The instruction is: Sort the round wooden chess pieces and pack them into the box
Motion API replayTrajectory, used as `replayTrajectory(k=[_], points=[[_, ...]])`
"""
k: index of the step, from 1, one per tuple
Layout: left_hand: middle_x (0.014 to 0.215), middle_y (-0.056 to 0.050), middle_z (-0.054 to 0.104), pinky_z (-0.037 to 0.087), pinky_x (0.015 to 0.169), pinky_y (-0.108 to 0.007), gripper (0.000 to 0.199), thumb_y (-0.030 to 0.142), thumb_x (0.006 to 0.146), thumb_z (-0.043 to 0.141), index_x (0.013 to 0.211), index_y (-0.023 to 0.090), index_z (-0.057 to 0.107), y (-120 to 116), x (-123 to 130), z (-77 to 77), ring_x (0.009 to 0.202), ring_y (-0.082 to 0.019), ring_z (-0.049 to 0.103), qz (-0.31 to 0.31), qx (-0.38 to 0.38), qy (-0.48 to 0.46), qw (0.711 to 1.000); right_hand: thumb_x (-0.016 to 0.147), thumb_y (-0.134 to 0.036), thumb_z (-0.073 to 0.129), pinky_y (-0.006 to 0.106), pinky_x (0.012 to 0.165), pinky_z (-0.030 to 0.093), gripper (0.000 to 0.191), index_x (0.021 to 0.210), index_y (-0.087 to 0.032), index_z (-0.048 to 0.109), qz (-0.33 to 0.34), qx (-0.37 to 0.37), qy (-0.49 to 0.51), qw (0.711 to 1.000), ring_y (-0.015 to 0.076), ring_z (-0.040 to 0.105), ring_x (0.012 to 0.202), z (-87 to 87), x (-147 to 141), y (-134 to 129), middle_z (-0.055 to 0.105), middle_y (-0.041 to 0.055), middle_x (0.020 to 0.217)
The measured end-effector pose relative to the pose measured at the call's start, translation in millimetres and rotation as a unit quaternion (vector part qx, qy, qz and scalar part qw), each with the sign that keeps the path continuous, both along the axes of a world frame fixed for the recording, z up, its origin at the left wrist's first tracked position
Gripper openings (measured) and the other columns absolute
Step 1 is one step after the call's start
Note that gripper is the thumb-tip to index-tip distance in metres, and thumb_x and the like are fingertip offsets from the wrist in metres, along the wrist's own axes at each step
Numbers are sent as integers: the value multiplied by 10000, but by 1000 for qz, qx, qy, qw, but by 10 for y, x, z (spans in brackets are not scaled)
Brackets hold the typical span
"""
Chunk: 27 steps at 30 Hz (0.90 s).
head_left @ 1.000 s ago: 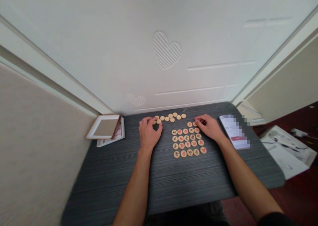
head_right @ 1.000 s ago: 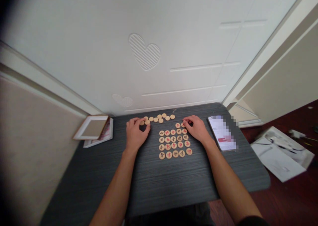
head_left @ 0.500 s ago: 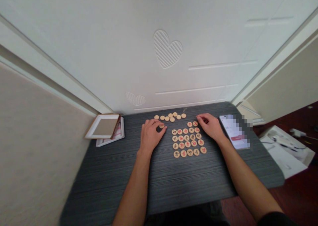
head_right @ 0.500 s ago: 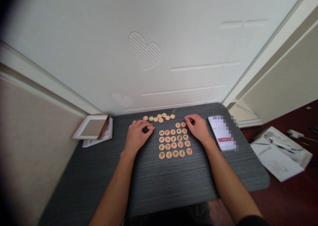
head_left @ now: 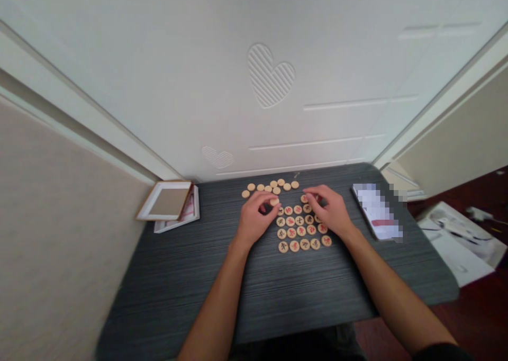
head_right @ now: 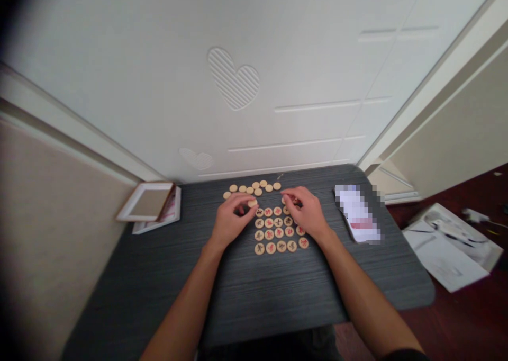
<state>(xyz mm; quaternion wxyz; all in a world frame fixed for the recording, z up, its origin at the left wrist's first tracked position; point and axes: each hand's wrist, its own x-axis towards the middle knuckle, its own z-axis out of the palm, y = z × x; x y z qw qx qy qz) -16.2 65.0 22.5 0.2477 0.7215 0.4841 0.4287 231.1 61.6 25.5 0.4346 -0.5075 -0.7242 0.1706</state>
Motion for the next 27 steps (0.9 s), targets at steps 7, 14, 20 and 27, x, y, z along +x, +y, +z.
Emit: replayTrajectory(k=[7, 14, 20, 27], points=[[1083, -70, 734, 610, 753, -308, 330, 336, 822, 763, 1126, 230, 690, -106, 274, -49, 833, -169, 710, -44, -121, -166, 978, 958, -206, 561, 401, 983, 541, 305, 1226, -300, 674, 132, 15, 0, 991, 217, 650, 1100, 58, -229, -150, 683, 59, 1172], [985, -77, 777, 628, 852, -370, 375, 380, 770, 821, 1066, 201, 675, -114, 283, -43, 881, -202, 749, -68, -184, -238, 951, 946, -217, 601, 395, 980, 555, 306, 1225, -319, 674, 135, 40, 2, 990, 217, 646, 1096, 19, -277, -183, 660, 61, 1166], [889, -52, 779, 641, 778, -347, 276, 401, 811, 783, 985, 208, 690, -170, 332, 19, 798, -192, 750, -82, -189, -223, 953, 966, -297, 607, 390, 911, 571, 191, 1128, -288, 708, 115, 44, -2, 992, 220, 670, 995, 1, -239, -184, 703, 65, 1060], [889, -54, 780, 638, 779, -351, 258, 439, 876, 704, 999, 212, 697, -165, 314, -15, 802, -198, 758, -67, -177, -206, 960, 964, -344, 622, 391, 878, 579, 203, 1142, -309, 712, 85, 23, 10, 996, 225, 698, 944, 73, -236, -204, 751, 41, 1054]])
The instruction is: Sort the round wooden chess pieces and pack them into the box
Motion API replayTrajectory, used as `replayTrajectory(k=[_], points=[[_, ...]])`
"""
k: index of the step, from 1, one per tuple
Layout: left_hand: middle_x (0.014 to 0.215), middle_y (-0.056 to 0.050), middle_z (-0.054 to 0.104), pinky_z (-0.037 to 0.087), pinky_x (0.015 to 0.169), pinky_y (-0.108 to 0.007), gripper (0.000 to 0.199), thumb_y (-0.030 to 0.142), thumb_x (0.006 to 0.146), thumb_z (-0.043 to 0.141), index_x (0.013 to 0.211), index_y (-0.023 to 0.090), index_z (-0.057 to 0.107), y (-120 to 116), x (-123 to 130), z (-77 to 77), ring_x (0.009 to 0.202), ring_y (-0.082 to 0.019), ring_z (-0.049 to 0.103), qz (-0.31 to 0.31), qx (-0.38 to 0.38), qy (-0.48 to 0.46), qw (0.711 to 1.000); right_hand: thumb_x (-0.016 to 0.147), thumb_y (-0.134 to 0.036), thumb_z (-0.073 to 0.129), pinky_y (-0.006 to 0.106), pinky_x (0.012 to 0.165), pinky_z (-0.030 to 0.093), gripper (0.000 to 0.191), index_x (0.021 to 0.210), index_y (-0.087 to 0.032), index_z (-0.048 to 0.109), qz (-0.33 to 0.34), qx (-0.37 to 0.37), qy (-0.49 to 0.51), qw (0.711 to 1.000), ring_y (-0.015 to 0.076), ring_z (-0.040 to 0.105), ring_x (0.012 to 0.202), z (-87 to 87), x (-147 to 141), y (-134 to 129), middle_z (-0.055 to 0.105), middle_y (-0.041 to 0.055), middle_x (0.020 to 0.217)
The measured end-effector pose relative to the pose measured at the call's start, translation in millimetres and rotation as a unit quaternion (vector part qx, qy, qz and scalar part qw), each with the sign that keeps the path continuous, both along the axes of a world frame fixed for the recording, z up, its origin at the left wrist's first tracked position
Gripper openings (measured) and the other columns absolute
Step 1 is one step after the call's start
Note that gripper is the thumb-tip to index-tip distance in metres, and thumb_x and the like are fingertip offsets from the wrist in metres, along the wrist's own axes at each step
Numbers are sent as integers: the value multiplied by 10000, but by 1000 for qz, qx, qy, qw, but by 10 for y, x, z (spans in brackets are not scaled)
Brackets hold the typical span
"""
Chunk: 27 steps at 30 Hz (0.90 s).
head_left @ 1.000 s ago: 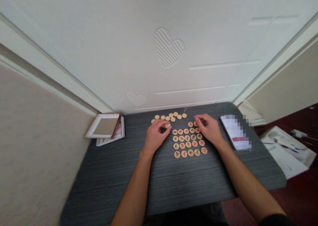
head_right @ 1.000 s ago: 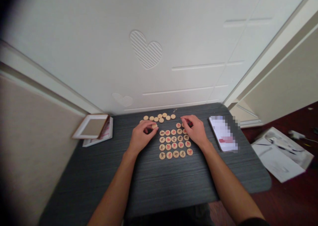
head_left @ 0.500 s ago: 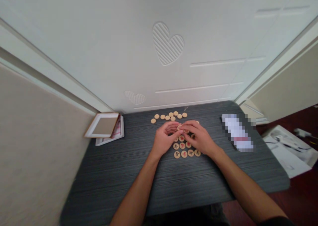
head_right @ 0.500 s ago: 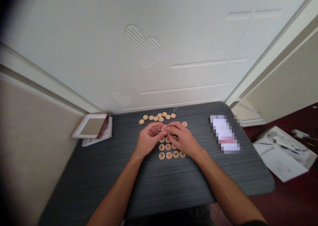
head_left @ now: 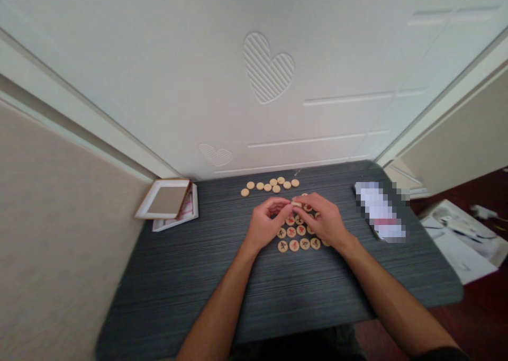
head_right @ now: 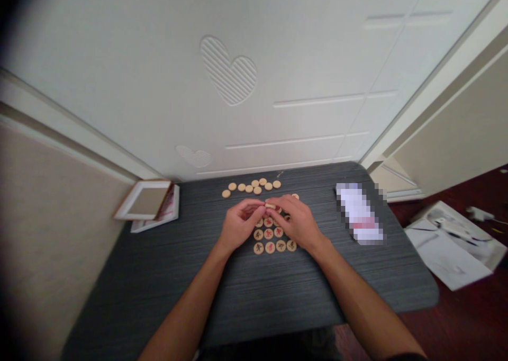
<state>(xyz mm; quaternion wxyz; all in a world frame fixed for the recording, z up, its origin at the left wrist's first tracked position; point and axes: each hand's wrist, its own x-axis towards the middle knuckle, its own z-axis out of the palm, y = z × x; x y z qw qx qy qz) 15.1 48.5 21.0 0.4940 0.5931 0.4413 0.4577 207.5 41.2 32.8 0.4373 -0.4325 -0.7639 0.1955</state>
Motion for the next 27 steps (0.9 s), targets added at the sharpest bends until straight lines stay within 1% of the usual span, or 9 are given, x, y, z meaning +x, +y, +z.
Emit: replayTrajectory(k=[5, 9, 11, 13, 15, 18, 21, 24, 27], points=[[856, -49, 779, 632, 737, -328, 222, 416, 911, 671, 980, 207, 706, 6, -20, -5, 754, -190, 755, 17, 4, 0, 1000, 951, -386, 637, 391, 867, 586, 186, 1079, -301, 743, -43, -46, 44, 997, 231, 712, 933, 26, 49, 32, 764, 39, 1043], [827, -44, 775, 625, 719, -313, 211, 406, 912, 672, 944, 201, 706, 13, -21, 20, 740, -187, 754, 33, 9, -4, 999, 932, -436, 656, 367, 789, 614, 224, 1056, -274, 748, -77, -122, 128, 981, 223, 739, 865, -9, 85, 86, 772, 44, 1017], [823, -43, 773, 622, 708, -307, 214, 410, 910, 673, 934, 200, 703, 18, -22, 25, 729, -183, 751, 40, 11, -6, 999, 925, -459, 662, 369, 778, 630, 270, 1101, -268, 732, -64, -170, 180, 967, 227, 759, 848, -24, 87, 102, 779, 44, 990], [829, -45, 772, 618, 704, -305, 223, 420, 908, 672, 929, 200, 702, 22, -25, 21, 727, -180, 747, 45, 13, -2, 999, 933, -470, 652, 386, 816, 639, 315, 1168, -268, 708, -33, -211, 218, 952, 240, 771, 892, -30, 76, 105, 785, 44, 985], [843, -48, 770, 615, 705, -306, 235, 431, 909, 667, 934, 199, 704, 25, -30, 13, 729, -180, 744, 49, 15, 4, 999, 947, -471, 633, 407, 856, 640, 344, 1226, -277, 686, 1, -235, 239, 942, 250, 770, 943, -29, 55, 93, 786, 44, 1009], [890, -51, 763, 610, 731, -310, 228, 414, 899, 682, 984, 205, 708, 27, -34, 5, 760, -180, 738, 48, 29, 5, 998, 968, -462, 600, 428, 896, 637, 358, 1280, -302, 670, 38, -247, 237, 939, 248, 766, 968, -16, 8, 56, 769, 44, 1110], [940, -48, 748, 595, 768, -304, 207, 364, 877, 717, 1017, 212, 716, 28, -28, 4, 798, -169, 711, 46, 61, 14, 997, 974, -451, 584, 422, 896, 640, 356, 1289, -318, 682, 52, -240, 207, 947, 238, 763, 965, 7, -39, 14, 753, 34, 1161], [874, -26, 718, 569, 701, -274, 217, 347, 856, 746, 1024, 212, 722, 33, -21, -1, 728, -142, 655, 53, 84, 33, 995, 952, -446, 620, 385, 844, 649, 355, 1273, -316, 701, 60, -231, 180, 954, 225, 759, 938, 25, -71, -15, 761, 25, 1141], [858, -19, 700, 546, 667, -257, 232, 349, 851, 756, 1036, 212, 723, 34, -19, -6, 709, -132, 627, 58, 90, 42, 993, 920, -451, 667, 370, 863, 631, 335, 1217, -310, 734, 59, -217, 173, 959, 226, 743, 968, 30, -86, -25, 762, 24, 1139]])
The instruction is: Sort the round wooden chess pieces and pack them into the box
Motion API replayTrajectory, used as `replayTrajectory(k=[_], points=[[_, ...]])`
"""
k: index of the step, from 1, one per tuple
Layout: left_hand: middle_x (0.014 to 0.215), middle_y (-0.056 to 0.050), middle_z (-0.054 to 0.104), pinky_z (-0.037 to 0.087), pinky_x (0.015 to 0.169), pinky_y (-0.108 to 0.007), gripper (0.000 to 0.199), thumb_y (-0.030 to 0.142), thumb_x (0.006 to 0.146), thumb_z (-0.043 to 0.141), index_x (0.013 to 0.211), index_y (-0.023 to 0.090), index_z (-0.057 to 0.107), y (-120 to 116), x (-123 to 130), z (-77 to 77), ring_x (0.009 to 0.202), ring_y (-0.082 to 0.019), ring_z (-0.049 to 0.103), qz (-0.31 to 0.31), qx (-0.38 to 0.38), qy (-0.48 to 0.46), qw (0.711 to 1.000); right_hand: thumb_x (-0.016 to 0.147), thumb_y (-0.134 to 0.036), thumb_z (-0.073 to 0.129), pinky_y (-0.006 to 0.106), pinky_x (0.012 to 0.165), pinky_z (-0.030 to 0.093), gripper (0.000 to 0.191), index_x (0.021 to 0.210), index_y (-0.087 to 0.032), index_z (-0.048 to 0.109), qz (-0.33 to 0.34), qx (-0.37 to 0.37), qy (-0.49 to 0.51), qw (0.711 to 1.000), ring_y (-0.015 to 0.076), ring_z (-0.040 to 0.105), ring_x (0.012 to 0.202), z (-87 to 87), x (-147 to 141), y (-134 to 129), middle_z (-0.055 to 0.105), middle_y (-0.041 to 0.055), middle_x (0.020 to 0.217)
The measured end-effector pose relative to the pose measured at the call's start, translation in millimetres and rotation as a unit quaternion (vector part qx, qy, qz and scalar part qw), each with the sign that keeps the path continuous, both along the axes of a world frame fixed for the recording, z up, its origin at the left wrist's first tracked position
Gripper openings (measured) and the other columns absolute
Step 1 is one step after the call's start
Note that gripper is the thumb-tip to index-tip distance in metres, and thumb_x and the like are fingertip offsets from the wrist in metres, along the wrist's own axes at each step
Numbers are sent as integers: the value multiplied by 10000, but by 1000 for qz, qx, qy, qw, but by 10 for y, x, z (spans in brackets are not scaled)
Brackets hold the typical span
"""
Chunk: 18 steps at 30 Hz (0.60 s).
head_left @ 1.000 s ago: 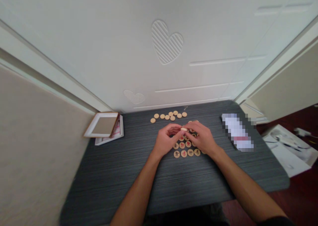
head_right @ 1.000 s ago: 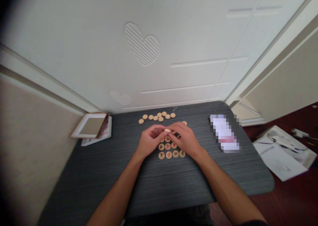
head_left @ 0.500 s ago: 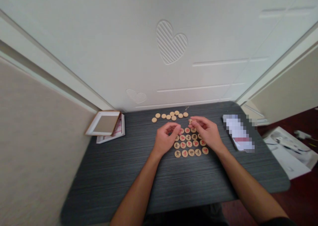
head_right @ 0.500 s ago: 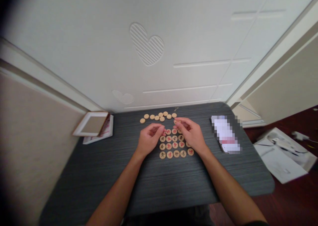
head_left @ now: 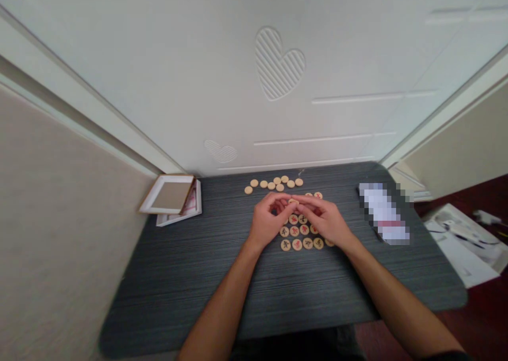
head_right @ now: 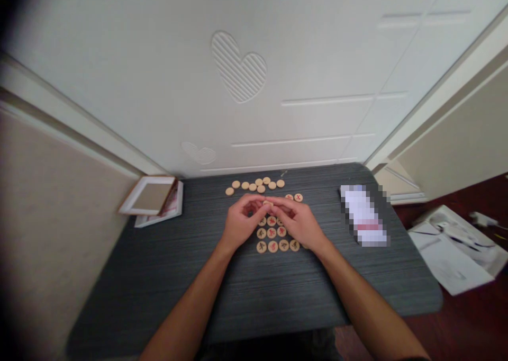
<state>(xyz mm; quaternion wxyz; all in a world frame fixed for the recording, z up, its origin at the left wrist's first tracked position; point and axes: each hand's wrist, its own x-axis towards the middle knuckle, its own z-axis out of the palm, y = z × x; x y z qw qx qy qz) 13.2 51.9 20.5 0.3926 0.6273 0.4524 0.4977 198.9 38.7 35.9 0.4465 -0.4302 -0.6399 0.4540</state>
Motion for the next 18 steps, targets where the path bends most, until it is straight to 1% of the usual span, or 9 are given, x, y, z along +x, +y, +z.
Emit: replayTrajectory(k=[3, 6, 8, 10, 12, 14, 16, 18], points=[[906, -26, 716, 546, 686, -259, 221, 346, 862, 746, 1041, 218, 723, -10, 2, 4, 743, -137, 639, -12, -6, 4, 1000, 903, -460, 688, 358, 862, 618, 291, 1130, -297, 769, -31, 15, -7, 999, 228, 734, 977, 4, -4, -1, 774, 28, 1077], [892, -23, 728, 560, 705, -266, 211, 354, 873, 735, 1032, 217, 716, -6, -7, 6, 758, -144, 667, -20, -24, -8, 999, 885, -450, 709, 328, 771, 613, 248, 1044, -275, 785, -61, 42, -38, 997, 212, 733, 881, 15, 18, 7, 777, 35, 1009], [905, -26, 733, 573, 738, -274, 214, 360, 876, 733, 1028, 212, 705, 26, -34, -3, 785, -148, 688, 3, -30, -29, 999, 886, -429, 709, 320, 745, 596, 215, 997, -262, 784, -93, 72, -65, 991, 201, 721, 839, 21, 60, 25, 773, 36, 971], [925, -33, 735, 585, 758, -280, 232, 365, 873, 738, 1035, 206, 693, 83, -83, -25, 813, -153, 705, 46, -27, -58, 997, 903, -410, 689, 324, 763, 578, 196, 977, -251, 776, -138, 98, -86, 982, 199, 710, 846, 20, 126, 59, 766, 38, 957], [945, -42, 738, 599, 742, -284, 260, 374, 871, 739, 1057, 201, 686, 147, -142, -51, 822, -160, 718, 78, -26, -85, 993, 922, -406, 663, 333, 778, 563, 205, 987, -240, 766, -181, 110, -94, 973, 199, 698, 852, 11, 203, 102, 758, 41, 947], [980, -55, 744, 614, 740, -297, 283, 383, 877, 731, 1087, 197, 692, 193, -186, -73, 834, -171, 730, 89, -27, -96, 991, 933, -412, 645, 339, 769, 555, 224, 1009, -233, 756, -216, 112, -90, 966, 196, 686, 824, 0, 271, 144, 749, 43, 931], [1030, -67, 750, 624, 798, -326, 286, 384, 897, 707, 1113, 196, 702, 199, -191, -80, 860, -180, 740, 83, -29, -95, 992, 940, -412, 634, 343, 770, 551, 231, 1025, -232, 749, -230, 117, -88, 962, 194, 679, 816, -5, 310, 169, 743, 44, 936], [1082, -75, 753, 618, 870, -353, 276, 377, 920, 678, 1130, 200, 709, 158, -146, -73, 885, -185, 748, 52, -33, -83, 995, 943, -402, 634, 348, 789, 549, 218, 1030, -239, 748, -209, 130, -95, 964, 199, 682, 844, 1, 305, 170, 743, 46, 967]])
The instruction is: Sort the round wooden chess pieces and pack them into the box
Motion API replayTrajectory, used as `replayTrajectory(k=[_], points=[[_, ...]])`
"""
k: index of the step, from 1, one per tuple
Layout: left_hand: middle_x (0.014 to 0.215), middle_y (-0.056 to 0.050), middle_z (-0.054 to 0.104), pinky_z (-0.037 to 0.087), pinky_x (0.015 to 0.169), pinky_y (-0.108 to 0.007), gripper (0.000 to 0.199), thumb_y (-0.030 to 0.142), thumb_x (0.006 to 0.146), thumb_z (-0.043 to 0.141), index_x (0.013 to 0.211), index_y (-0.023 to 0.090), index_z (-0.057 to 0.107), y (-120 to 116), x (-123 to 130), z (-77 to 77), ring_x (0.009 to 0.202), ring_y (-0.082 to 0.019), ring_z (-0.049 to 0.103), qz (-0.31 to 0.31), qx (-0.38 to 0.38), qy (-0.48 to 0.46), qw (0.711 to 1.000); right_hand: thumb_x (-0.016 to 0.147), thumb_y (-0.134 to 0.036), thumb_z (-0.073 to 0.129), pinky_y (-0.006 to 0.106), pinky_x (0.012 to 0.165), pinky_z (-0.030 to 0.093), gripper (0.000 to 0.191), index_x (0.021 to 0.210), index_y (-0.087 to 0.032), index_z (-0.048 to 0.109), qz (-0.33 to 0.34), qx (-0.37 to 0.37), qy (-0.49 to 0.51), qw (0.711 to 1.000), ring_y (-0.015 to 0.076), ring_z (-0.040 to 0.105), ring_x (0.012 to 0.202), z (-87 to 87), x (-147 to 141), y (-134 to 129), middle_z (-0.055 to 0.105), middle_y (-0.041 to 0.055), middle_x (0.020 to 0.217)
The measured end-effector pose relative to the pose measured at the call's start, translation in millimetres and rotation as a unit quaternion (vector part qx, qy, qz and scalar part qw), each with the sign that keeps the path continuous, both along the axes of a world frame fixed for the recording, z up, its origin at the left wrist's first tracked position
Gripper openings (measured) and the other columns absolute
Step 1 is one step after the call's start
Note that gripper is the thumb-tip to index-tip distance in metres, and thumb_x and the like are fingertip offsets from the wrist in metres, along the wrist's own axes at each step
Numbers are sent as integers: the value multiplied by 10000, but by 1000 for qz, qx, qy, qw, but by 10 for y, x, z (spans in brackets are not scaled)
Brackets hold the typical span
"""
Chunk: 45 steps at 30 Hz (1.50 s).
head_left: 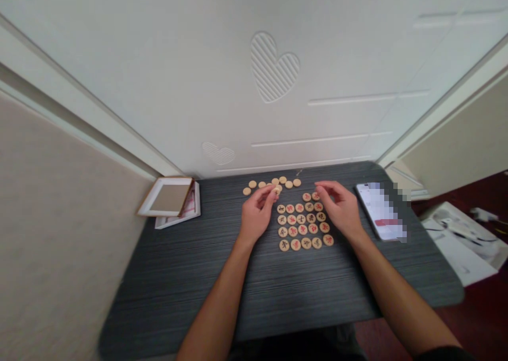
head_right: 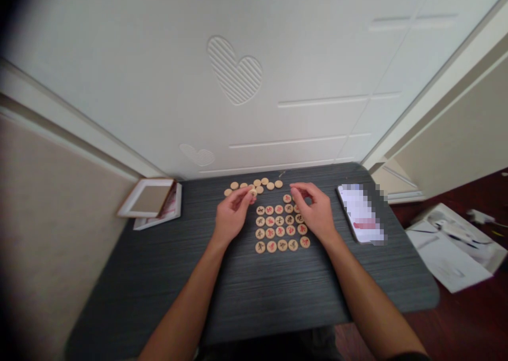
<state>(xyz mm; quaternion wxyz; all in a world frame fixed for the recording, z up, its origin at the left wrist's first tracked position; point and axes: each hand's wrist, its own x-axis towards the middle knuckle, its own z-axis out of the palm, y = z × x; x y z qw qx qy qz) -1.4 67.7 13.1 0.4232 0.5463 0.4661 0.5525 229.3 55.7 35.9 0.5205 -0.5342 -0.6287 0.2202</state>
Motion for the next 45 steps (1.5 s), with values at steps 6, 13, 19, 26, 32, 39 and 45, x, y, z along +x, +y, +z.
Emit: replayTrajectory(k=[6, 13, 19, 26, 32, 39, 45], points=[[1004, -53, 763, 621, 854, -338, 212, 332, 891, 721, 1060, 208, 692, -204, 243, 28, 911, -196, 750, -86, -3, 22, 996, 919, -386, 685, 339, 786, 560, 189, 1052, -270, 751, 144, -11, -38, 989, 194, 687, 841, 17, -173, -88, 741, 34, 952], [1017, -52, 733, 588, 813, -315, 127, 298, 960, 616, 1010, 214, 698, -137, 141, 77, 912, -178, 711, -53, 69, 116, 989, 952, -370, 652, 363, 841, 542, 196, 1103, -285, 745, 136, -14, -73, 988, 205, 682, 896, 17, -78, 40, 752, 31, 988], [1020, -63, 716, 533, 879, -369, 98, 245, 950, 609, 998, 219, 691, 59, -206, 6, 992, -218, 654, 92, 167, 297, 936, 942, -359, 672, 405, 919, 478, 154, 1023, -295, 786, 128, 5, -192, 973, 232, 666, 956, -94, -20, 340, 788, 26, 998], [1047, -90, 702, 473, 962, -426, 138, 243, 936, 588, 1030, 208, 684, 175, -493, -81, 1009, -258, 618, 177, 148, 355, 906, 920, -406, 694, 406, 912, 406, 157, 990, -314, 802, 116, -23, -253, 960, 226, 644, 928, -243, -90, 376, 789, 30, 906], [1104, -118, 678, 445, 971, -480, 215, 279, 916, 592, 1109, 219, 664, 172, -550, -111, 1020, -307, 601, 215, 90, 394, 889, 932, -418, 668, 384, 873, 415, 181, 1014, -314, 792, 107, -13, -249, 963, 216, 634, 892, -291, -101, 378, 777, 20, 868], [1107, -131, 674, 463, 920, -462, 221, 283, 891, 621, 1094, 201, 649, 151, -547, -138, 1023, -317, 590, 210, 60, 429, 876, 930, -423, 664, 419, 879, 432, 183, 952, -307, 805, 95, 1, -268, 959, 239, 632, 937, -311, -95, 380, 771, 52, 980], [1037, -104, 698, 476, 855, -431, 119, 274, 898, 620, 989, 213, 667, 151, -573, -142, 944, -291, 616, 199, 50, 437, 876, 967, -443, 593, 417, 880, 475, 267, 982, -251, 778, 38, 18, -199, 979, 244, 657, 952, -239, 5, 352, 769, 61, 990]])
